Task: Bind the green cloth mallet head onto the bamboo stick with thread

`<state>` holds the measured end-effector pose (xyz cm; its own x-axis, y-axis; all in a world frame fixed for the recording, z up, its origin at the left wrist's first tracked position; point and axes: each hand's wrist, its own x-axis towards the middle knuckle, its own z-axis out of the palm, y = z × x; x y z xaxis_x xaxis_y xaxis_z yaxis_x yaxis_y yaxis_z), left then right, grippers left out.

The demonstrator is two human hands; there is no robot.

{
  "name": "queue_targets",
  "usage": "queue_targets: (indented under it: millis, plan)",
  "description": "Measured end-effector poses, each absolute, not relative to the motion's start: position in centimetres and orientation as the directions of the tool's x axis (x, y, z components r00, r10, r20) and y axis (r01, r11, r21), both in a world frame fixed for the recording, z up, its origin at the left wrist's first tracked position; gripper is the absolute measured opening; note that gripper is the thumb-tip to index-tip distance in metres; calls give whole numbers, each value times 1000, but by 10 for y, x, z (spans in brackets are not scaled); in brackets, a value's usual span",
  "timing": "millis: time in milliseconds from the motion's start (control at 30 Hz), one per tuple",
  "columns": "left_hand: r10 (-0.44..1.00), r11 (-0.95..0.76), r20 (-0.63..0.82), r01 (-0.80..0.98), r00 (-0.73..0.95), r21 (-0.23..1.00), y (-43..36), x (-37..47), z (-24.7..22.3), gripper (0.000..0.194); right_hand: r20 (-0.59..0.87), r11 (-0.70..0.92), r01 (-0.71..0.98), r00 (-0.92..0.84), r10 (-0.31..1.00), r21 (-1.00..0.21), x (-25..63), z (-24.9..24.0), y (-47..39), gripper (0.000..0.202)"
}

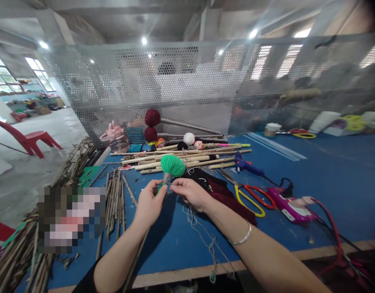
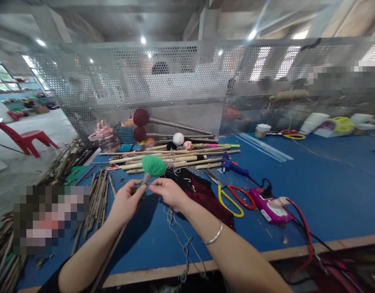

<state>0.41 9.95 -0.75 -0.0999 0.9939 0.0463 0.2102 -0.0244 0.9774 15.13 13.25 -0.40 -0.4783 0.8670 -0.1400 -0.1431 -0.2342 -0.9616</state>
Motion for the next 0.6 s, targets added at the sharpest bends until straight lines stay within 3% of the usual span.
queue_targets:
  millis: [133, 300, 467, 600]
  plan:
    - [995, 74, -73, 14, -61, 997, 101, 5, 0, 32, -77, -232, -246, -513, 855, -941, 153, 7, 127, 28]
    - [980, 198, -198, -290, 30, 936, 100, 5, 12, 35, -89, -255, -228, -557, 826, -940, 151, 0, 130, 29]
    - [950, 292, -206, -422, 236, 858, 96, 6, 13, 32, -47, -240, -268, -570, 820, -933, 155, -6, 138, 28]
    - [885, 411, -220, -468, 411, 782, 97, 4, 5, 26, 10, -234, -325, -603, 798, -916, 158, -4, 137, 39]
